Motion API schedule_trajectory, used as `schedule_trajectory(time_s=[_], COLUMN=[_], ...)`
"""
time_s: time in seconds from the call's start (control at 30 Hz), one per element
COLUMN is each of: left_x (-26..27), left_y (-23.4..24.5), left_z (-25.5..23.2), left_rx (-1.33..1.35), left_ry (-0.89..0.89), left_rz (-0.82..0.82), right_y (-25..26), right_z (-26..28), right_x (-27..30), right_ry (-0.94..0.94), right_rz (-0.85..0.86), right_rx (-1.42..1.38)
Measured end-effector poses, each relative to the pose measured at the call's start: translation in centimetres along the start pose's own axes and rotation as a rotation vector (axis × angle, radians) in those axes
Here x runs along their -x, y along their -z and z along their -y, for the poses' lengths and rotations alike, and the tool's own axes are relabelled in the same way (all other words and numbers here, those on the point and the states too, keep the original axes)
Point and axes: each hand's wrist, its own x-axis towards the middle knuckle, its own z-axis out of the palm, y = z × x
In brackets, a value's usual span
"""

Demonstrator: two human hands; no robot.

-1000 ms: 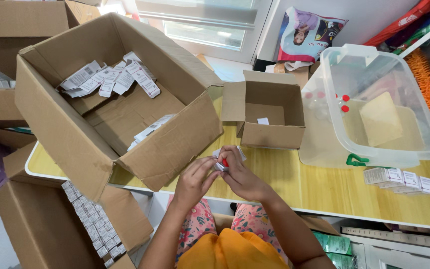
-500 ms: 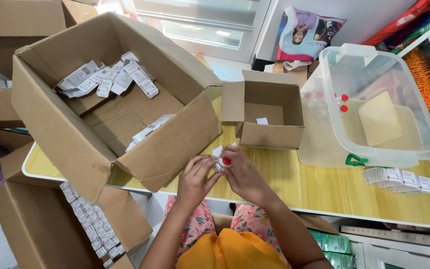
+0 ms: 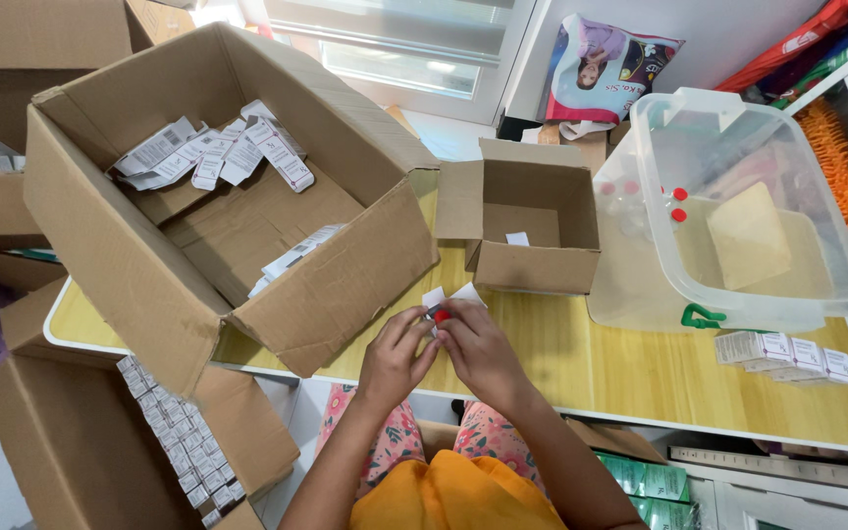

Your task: The person sits on the floor and packs small white boxes into a larger cardboard box. They pick up boxes from a pile, open them, insert small bottles with red caps, and place the packed boxes into the larger container.

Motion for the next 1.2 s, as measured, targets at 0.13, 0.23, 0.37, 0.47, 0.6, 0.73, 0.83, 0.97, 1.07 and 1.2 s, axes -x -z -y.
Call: schedule_trajectory(time_s=[0.13, 0.23, 0.37, 0.47, 0.6, 0.73, 0.83, 0.97, 1.07, 1.2], left_x=[0.1, 0.0, -0.2, -0.3, -0.1, 0.2, -0.2, -0.1, -0.2, -0.5], left_y=[0.0, 0.1, -0.1, -0.4, -1.1, -2.7, -3.8, -4.2, -3.6, -3.4], left_z=[0.3, 0.3, -0.1, -0.3, -0.3, -0.8, -0.9, -1.3, -1.5, -1.8], left_rx=[-0.064, -0.055, -0.027, -0.044, -0.028, 0.109, 0.196, 0.19, 0.13, 0.142], left_ry=[-0.071, -0.056, 0.015, -0.004, 0.028, 0.05, 0.065, 0.137, 0.093, 0.14], left_rz=[-0.029, 0.027, 0.131, 0.138, 0.083, -0.129, -0.226, -0.234, -0.207, -0.165], right_y=[-0.5, -1.1, -1.5, -1.6, -1.6, -1.7, -2.0, -2.0, -1.5, -1.3], right_z=[0.0, -0.6, -1.7, -2.1, -1.9, -1.8, -2.2, -3.8, -4.7, -3.9], right_x=[1.2, 2.0, 2.3, 2.3, 2.2, 2.0, 1.8, 1.2, 0.6, 1.0], right_ry=[-0.109, -0.103, -0.16, -0.132, -0.027, -0.074, -0.204, -0.432, -0.533, -0.4], right_rz=[-0.17, -0.309, -0.299, -0.24, -0.221, -0.244, -0.292, -0.351, -0.342, -0.238], right_rx=[-0.004, 0.162, -0.071, -0.201, -0.099, -0.108, -0.157, -0.281, -0.474, -0.493])
